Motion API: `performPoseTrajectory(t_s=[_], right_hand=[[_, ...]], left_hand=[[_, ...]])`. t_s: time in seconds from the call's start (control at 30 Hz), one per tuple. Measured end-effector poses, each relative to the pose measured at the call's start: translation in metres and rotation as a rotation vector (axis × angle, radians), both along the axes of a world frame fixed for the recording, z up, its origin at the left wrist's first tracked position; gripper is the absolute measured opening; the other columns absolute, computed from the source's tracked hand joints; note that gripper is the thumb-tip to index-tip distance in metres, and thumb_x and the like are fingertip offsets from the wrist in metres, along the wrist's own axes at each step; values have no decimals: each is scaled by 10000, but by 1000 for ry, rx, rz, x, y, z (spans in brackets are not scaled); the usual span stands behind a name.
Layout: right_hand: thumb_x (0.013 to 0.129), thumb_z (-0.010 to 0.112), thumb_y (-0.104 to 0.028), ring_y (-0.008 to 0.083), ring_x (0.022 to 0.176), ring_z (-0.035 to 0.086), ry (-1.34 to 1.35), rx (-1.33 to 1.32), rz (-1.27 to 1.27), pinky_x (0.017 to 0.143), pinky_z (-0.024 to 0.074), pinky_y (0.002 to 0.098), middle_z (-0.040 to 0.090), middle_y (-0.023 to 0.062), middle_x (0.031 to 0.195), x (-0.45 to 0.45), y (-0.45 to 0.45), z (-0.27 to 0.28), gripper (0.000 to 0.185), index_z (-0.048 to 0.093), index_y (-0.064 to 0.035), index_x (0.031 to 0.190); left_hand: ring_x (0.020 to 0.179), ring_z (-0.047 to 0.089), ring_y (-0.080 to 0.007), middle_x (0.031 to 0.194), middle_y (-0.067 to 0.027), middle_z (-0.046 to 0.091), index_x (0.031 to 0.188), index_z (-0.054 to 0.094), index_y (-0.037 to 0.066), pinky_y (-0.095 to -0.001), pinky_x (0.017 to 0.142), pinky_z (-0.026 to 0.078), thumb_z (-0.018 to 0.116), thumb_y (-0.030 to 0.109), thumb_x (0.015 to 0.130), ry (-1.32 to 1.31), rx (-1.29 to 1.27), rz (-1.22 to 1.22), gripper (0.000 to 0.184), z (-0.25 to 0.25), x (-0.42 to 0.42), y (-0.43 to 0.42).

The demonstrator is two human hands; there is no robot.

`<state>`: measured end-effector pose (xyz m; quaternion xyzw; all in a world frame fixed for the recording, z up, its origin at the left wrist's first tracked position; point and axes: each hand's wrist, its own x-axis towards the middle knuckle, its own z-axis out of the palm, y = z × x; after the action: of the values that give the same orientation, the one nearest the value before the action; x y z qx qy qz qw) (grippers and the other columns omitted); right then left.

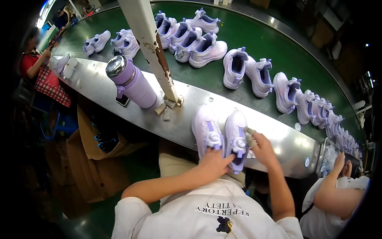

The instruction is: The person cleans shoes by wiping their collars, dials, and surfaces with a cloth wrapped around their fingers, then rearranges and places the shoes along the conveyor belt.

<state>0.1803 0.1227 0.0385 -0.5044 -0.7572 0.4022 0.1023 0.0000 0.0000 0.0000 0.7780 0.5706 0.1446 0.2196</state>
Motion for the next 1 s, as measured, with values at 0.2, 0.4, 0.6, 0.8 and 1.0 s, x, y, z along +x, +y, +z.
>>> performPoseTrajectory(t_s=[0.2, 0.4, 0.6, 0.8, 1.0], right_hand=[[947, 580, -177, 88, 672, 469, 348, 44, -64, 624, 431, 244, 603, 43, 850, 26, -25, 5, 337, 587, -76, 1269], [878, 656, -184, 227, 707, 590, 190, 321, 304, 665, 488, 345, 626, 142, 865, -24, -60, 38, 413, 579, -96, 1274], [802, 680, -447, 384, 793, 626, -268, 550, 487, 693, 496, 447, 619, 218, 865, -84, -80, 34, 593, 534, -154, 1296], [750, 708, -246, 357, 734, 662, -194, 632, 503, 659, 508, 444, 674, 179, 786, -112, -38, -29, 452, 610, -63, 1152], [895, 653, -210, 49, 656, 456, 36, 16, 474, 582, 374, 208, 575, -67, 766, -112, -68, 103, 211, 668, -18, 982]], left_hand=[[952, 537, -323, 853, -125, 582, 999, 663, 154, -466, 862, 368, 731, 328, 727, -119, 401, 6, 330, 20, -28, -4], [1141, 478, -384, 1086, -183, 577, 1125, 639, 140, -492, 982, 341, 731, 292, 749, 15, 286, 125, 415, 11, -59, -1], [1171, 495, -341, 1216, -153, 561, 1157, 617, 81, -433, 989, 390, 683, 182, 820, -329, 437, 430, 358, 18, -65, -93], [981, 593, -314, 1024, -148, 636, 1022, 653, 30, -370, 847, 481, 654, 126, 825, -626, 382, 987, 219, -78, -73, -208], [929, 631, -355, 1019, -208, 650, 1017, 663, 53, -403, 798, 509, 598, 196, 854, -662, -217, 1753, 227, -273, -46, -319]])
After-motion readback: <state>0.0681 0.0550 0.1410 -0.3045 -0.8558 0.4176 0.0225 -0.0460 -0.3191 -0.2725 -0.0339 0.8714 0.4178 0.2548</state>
